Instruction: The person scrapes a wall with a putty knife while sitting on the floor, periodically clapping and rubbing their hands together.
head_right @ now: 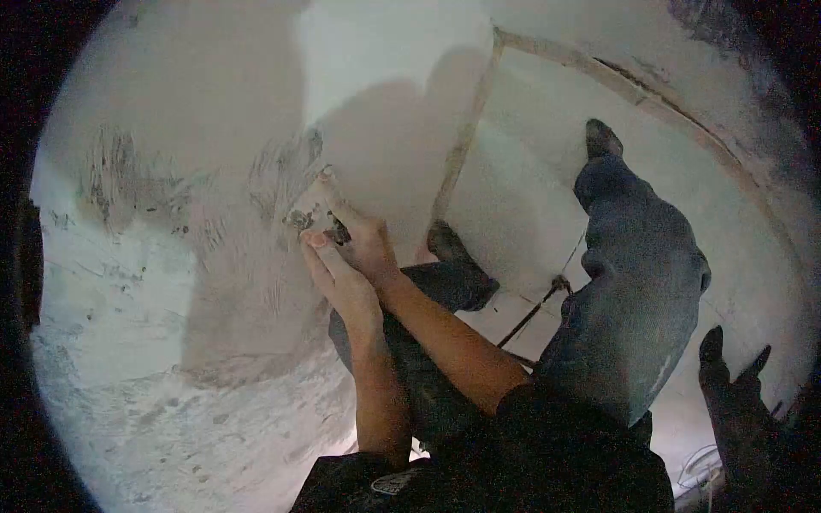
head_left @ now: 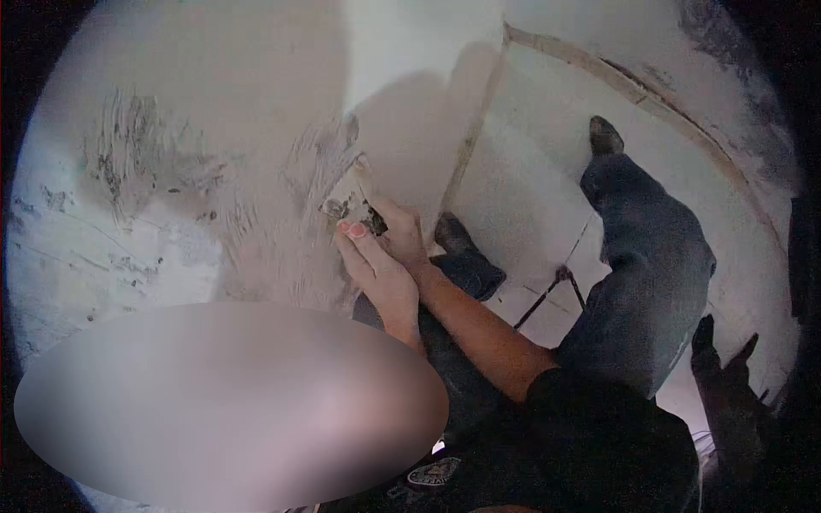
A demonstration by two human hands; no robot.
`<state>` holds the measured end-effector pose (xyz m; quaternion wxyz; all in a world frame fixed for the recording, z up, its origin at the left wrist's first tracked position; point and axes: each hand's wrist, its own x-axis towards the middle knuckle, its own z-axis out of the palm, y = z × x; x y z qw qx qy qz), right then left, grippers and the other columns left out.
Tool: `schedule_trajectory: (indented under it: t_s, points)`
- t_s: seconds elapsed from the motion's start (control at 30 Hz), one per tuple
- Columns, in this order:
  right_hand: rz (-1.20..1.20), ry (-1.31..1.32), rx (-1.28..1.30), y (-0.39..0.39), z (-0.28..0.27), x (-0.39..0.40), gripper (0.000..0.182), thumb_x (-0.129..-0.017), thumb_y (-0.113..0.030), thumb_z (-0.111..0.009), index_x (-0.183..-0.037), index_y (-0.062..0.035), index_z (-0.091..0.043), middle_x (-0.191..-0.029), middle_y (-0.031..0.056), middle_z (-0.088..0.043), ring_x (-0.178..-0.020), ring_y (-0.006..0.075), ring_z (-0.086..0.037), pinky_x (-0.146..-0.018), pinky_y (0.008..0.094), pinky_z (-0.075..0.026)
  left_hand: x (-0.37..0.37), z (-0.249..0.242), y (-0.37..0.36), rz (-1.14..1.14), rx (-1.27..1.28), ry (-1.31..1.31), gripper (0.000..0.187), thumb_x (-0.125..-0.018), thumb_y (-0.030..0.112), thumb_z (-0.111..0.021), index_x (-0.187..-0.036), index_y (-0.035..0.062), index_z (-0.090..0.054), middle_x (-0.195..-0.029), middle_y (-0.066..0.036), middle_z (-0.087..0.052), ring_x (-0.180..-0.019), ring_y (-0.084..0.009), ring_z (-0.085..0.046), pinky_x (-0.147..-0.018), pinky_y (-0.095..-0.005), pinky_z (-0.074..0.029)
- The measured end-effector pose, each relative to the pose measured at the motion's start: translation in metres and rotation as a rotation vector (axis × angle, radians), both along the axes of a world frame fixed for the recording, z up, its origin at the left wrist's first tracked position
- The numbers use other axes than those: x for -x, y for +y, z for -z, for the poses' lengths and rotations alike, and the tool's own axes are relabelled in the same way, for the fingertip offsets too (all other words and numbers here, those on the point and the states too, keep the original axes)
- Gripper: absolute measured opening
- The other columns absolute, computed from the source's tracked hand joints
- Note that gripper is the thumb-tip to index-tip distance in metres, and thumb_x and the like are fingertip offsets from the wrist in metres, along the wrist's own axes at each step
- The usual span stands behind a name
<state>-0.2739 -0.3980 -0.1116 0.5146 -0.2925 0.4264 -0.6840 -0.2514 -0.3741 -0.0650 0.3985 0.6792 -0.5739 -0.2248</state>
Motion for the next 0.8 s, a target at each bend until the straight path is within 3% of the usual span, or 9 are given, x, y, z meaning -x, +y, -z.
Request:
schedule_trajectory:
  t_s: [0.23, 0.37, 0.43, 0.5, 0.57, 0.6, 0.67, 0.73, 0.8]
  points:
    - [0.107, 0.074, 0.101, 0.0, 0.016, -0.011, 0.075, -0.087, -0.036, -0.073, -0.15, -0.01, -0.043, -0.101, 0.0261, -0.068, -0.086, 0.032, -0.071, -0.077, 0.0376, -0.054, -0.001, 0.005, 0.008, -0.053, -0.028, -0.004, 0.046, -0.108, 0.034, -0.037, -0.119, -0.0091, -0.048, -0.108, -0.018, -0.056, -0.103, -0.0244, -0.051, -0.094, -0.0344, -0.039]
    - [0.108, 0.137, 0.058, -0.007, 0.013, -0.01, 0.066, -0.09, -0.032, -0.071, -0.146, -0.0059, -0.048, -0.116, 0.02, -0.067, -0.101, 0.0188, -0.063, -0.097, 0.0316, -0.045, 0.005, 0.002, -0.007, -0.075, 0.039, 0.018, 0.044, -0.108, 0.032, -0.037, -0.118, -0.0095, -0.048, -0.107, -0.018, -0.056, -0.102, -0.0253, -0.051, -0.094, -0.035, -0.04]
    - [0.223, 0.154, 0.063, -0.007, 0.021, -0.019, 0.064, -0.087, -0.039, -0.071, -0.138, -0.0043, -0.055, -0.074, 0.0209, -0.059, -0.069, 0.0235, -0.061, -0.067, 0.0381, -0.05, 0.007, -0.001, -0.001, -0.047, -0.017, 0.065, 0.044, -0.108, 0.031, -0.037, -0.117, -0.0101, -0.049, -0.111, -0.021, -0.056, -0.105, -0.0282, -0.051, -0.096, -0.0361, -0.039]
    - [0.021, 0.168, 0.006, 0.002, 0.026, -0.01, 0.053, -0.087, -0.036, -0.069, -0.127, -0.002, -0.06, -0.077, 0.0198, -0.06, -0.07, 0.0245, -0.061, -0.067, 0.0395, -0.051, 0.005, -0.001, 0.005, 0.0, -0.041, -0.046, 0.041, -0.108, 0.03, -0.037, -0.117, -0.0082, -0.052, -0.112, -0.023, -0.058, -0.106, -0.0294, -0.054, -0.096, -0.0374, -0.04]
    - [-0.084, 0.121, 0.188, -0.024, -0.01, -0.033, 0.053, -0.087, -0.036, -0.069, -0.127, -0.0019, -0.06, -0.078, 0.0198, -0.06, -0.07, 0.0246, -0.061, -0.067, 0.0395, -0.051, -0.015, 0.042, 0.024, 0.05, 0.042, -0.467, 0.049, -0.107, 0.037, -0.036, -0.123, -0.0051, -0.055, -0.125, -0.024, -0.057, -0.118, -0.0366, -0.053, -0.106, -0.0449, -0.038]
    - [-0.146, 0.08, 0.36, -0.057, -0.05, -0.054, 0.053, -0.087, -0.036, -0.069, -0.127, -0.0019, -0.06, -0.078, 0.0198, -0.06, -0.07, 0.0247, -0.061, -0.067, 0.0395, -0.051, -0.006, 0.037, 0.012, -0.031, -0.189, 0.138, 0.043, -0.105, 0.034, -0.043, -0.123, -0.0033, -0.056, -0.113, -0.025, -0.062, -0.107, -0.0359, -0.06, -0.096, -0.0408, -0.044]
    - [-0.313, -0.021, 0.714, -0.101, -0.15, -0.119, 0.053, -0.087, -0.036, -0.069, -0.127, -0.0019, -0.06, -0.078, 0.0198, -0.061, -0.071, 0.0249, -0.061, -0.067, 0.0396, -0.051, 0.002, 0.093, 0.005, -0.033, 0.304, -0.491, 0.039, -0.106, 0.031, -0.043, -0.122, -0.0024, -0.055, -0.115, -0.021, -0.061, -0.113, -0.0295, -0.057, -0.101, -0.0432, -0.042]
    - [-0.543, -0.121, 0.899, -0.065, -0.209, -0.183, 0.052, -0.087, -0.036, -0.069, -0.126, -0.0018, -0.06, -0.079, 0.0198, -0.061, -0.071, 0.0251, -0.061, -0.067, 0.0397, -0.051, 0.023, 0.013, -0.005, -0.037, -0.214, 0.526, 0.044, -0.102, 0.037, -0.05, -0.119, -0.0027, -0.057, -0.108, -0.021, -0.068, -0.105, -0.0321, -0.067, -0.088, -0.0396, -0.051]
    - [-0.779, -0.211, 0.936, 0.003, -0.221, -0.23, 0.052, -0.087, -0.036, -0.069, -0.126, -0.0018, -0.06, -0.079, 0.0198, -0.061, -0.071, 0.0254, -0.061, -0.067, 0.0397, -0.051, 0.025, 0.003, -0.009, -0.035, -0.116, 0.464, 0.04, -0.102, 0.034, -0.052, -0.119, -0.0022, -0.057, -0.102, -0.018, -0.069, -0.095, -0.0275, -0.066, -0.084, -0.039, -0.051]
